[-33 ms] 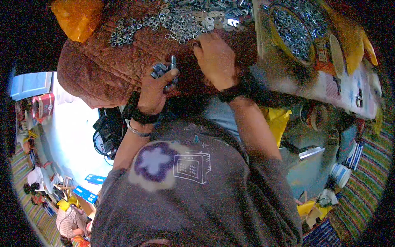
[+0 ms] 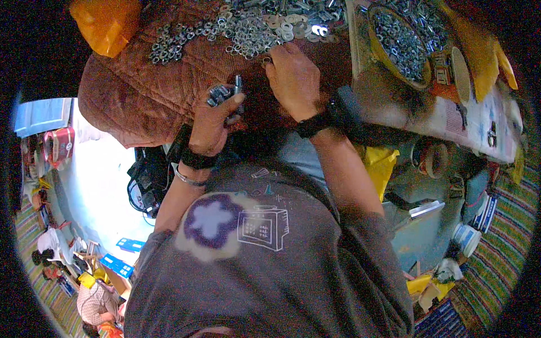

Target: Sorting through and assembling metal bolts and washers from a pile.

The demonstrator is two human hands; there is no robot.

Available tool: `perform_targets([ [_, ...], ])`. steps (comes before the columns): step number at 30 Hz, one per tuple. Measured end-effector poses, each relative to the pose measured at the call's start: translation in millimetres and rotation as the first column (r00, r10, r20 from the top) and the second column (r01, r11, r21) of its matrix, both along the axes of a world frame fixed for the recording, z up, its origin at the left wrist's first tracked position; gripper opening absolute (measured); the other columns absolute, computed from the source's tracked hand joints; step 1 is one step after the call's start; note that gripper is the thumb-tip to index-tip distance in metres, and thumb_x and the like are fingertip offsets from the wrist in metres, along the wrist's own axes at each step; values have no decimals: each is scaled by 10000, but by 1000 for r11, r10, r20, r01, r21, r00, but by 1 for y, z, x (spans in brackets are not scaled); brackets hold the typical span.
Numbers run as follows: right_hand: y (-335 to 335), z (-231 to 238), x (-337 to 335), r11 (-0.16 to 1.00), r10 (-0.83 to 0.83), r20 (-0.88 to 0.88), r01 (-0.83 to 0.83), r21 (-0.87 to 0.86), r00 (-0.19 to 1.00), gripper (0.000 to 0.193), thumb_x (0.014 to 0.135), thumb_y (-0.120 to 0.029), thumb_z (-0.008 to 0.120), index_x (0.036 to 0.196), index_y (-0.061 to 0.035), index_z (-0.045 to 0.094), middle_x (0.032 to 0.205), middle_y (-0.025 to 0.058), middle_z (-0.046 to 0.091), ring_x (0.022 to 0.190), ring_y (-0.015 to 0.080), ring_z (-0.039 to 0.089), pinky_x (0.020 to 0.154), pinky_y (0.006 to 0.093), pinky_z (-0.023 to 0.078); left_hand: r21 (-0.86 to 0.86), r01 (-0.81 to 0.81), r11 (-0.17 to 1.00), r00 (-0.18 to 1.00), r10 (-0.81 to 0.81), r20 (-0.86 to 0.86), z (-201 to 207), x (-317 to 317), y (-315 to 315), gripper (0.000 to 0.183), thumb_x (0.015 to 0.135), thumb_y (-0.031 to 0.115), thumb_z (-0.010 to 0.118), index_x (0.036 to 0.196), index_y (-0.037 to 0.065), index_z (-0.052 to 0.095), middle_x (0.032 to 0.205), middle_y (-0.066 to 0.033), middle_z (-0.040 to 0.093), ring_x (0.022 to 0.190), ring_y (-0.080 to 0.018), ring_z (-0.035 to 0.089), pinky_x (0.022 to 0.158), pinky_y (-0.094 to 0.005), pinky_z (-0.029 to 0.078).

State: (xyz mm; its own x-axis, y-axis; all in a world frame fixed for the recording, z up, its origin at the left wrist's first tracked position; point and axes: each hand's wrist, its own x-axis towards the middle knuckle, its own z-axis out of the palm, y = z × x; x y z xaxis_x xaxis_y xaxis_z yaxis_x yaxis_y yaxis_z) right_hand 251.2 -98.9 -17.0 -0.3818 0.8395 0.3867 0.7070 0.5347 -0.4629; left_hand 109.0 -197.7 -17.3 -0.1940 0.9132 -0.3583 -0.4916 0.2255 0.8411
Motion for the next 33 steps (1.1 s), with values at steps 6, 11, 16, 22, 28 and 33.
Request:
perform_targets([
  [6, 3, -6, 3, 1000, 13, -89, -14, -10, 996, 198, 750, -141, 610, 913, -32, 581, 889, 147, 591, 837, 334, 572, 710, 381, 459, -24, 2, 1000, 1000, -2, -4, 1, 1, 0, 194, 750, 82, 688, 809, 93, 504, 671, 22, 508, 498, -53, 434, 415, -181, 355],
  [11, 3, -6, 8, 998, 49, -241, -58, -30, 969, 203, 754, -174, 624, 898, -36, 588, 883, 165, 597, 826, 354, 573, 702, 414, 466, 12, 11, 1000, 1000, -11, -19, -5, 1, 2, 201, 744, 78, 694, 817, 91, 508, 675, 20, 515, 509, -61, 450, 417, -184, 361],
  [16, 0, 5, 10, 956, 52, -282, -130, -264, 958, 201, 778, -155, 625, 921, -17, 594, 894, 152, 618, 821, 290, 599, 717, 329, 459, 2, 53, 999, 998, -53, -17, -3, 2, 3, 195, 744, 56, 684, 838, 84, 514, 672, 16, 520, 499, -62, 451, 415, -182, 365],
  [22, -7, 5, 5, 998, 18, -71, -23, -67, 997, 156, 756, -114, 587, 895, -50, 557, 853, 157, 562, 802, 363, 550, 686, 417, 446, -75, 40, 996, 999, -43, -29, 3, 3, 4, 195, 748, 47, 671, 855, 74, 511, 665, 12, 515, 473, -60, 437, 390, -186, 347],
  [28, -3, 2, 2, 998, -29, -67, 25, -59, 997, 158, 752, -123, 596, 886, -47, 561, 848, 150, 565, 814, 354, 552, 684, 415, 446, -81, 61, 995, 997, -64, -42, 3, 2, 7, 200, 743, 46, 671, 855, 82, 509, 667, 12, 511, 477, -55, 434, 390, -186, 339],
  [33, 13, -2, 13, 999, -40, -77, 40, 5, 996, 144, 775, -153, 579, 874, -51, 556, 862, 155, 570, 815, 344, 564, 687, 427, 458, -107, 43, 993, 998, -47, -33, -2, 0, 8, 190, 749, 54, 668, 830, 92, 501, 671, 17, 508, 494, -53, 435, 405, -181, 339],
])
